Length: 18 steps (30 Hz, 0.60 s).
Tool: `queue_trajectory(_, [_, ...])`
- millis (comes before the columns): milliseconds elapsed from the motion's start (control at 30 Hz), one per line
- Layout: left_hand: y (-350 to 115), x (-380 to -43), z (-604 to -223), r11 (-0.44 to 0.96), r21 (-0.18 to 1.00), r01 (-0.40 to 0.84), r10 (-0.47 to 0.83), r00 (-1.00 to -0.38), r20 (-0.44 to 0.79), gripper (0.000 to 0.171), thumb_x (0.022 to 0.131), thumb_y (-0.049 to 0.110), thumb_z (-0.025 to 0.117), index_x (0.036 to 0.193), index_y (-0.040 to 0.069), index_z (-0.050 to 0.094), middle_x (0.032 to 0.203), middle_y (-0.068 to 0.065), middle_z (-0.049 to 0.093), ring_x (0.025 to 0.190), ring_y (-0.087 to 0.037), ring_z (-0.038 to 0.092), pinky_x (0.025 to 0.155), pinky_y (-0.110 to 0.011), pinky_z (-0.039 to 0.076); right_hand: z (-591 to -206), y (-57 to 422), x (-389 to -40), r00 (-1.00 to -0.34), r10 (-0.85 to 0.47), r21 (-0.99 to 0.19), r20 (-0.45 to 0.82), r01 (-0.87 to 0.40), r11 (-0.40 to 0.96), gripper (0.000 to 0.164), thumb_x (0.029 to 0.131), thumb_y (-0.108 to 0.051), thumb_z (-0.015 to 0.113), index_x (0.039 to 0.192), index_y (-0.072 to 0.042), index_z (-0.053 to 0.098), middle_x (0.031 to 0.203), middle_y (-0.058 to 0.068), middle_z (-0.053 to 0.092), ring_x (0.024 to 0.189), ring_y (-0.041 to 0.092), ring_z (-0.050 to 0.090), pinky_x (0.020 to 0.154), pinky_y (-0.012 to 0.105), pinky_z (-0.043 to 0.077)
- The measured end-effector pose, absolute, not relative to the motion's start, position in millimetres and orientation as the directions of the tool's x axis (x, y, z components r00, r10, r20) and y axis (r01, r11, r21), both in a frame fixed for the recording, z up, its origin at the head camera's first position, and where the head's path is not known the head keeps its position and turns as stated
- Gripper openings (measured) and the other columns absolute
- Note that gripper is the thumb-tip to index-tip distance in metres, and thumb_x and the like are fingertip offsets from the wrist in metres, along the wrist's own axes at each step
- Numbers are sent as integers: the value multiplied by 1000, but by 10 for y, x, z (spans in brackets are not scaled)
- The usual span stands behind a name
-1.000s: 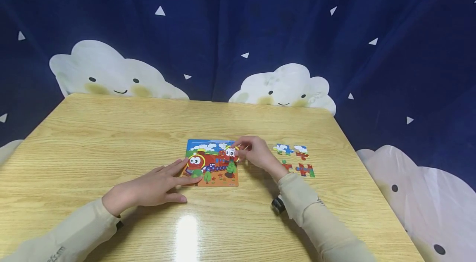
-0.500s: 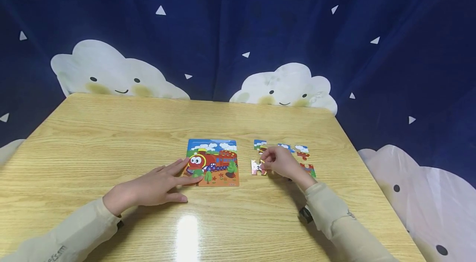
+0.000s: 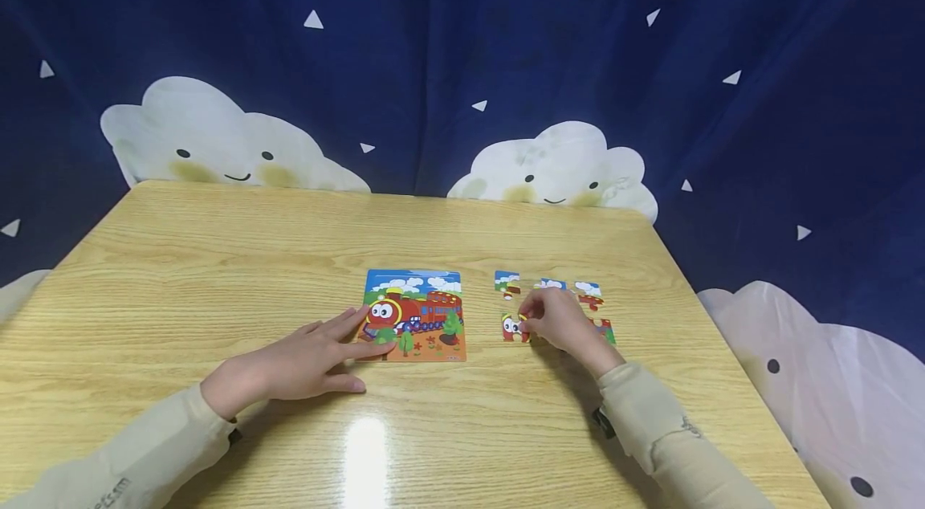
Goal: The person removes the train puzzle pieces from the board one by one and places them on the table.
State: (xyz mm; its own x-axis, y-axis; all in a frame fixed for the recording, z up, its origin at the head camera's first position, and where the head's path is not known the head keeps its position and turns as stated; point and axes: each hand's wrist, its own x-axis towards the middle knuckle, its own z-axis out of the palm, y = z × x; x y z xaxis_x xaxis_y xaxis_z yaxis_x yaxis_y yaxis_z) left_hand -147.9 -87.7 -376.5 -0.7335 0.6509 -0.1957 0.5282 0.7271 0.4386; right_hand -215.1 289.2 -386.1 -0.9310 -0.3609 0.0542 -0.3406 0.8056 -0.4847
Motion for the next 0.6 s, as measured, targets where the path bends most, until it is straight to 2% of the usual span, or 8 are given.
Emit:
queue_trajectory(267, [-878, -1478, -3768, 727, 437, 529, 650, -736, -190, 56, 95, 40, 62, 148, 30, 47, 160, -23, 16, 146, -41, 16, 106, -67, 24, -3877, 2877, -2160, -935, -354, -486, 23, -320, 814, 14, 76, -1, 81, 83, -2, 69, 75, 0, 66, 68, 10, 59, 60, 25, 47])
queue_trajectory(600, [-871, -1473, -3730, 739, 452, 499, 633, -743, -215, 56, 96, 40, 61, 149, 31, 44, 162, -18, 10, 147, -41, 10, 107, -67, 23, -3856, 2848, -2159, -931, -363, -520, 49, -334, 786, 11, 80, 0, 78, 85, -4, 69, 77, 0, 65, 68, 10, 58, 60, 24, 46])
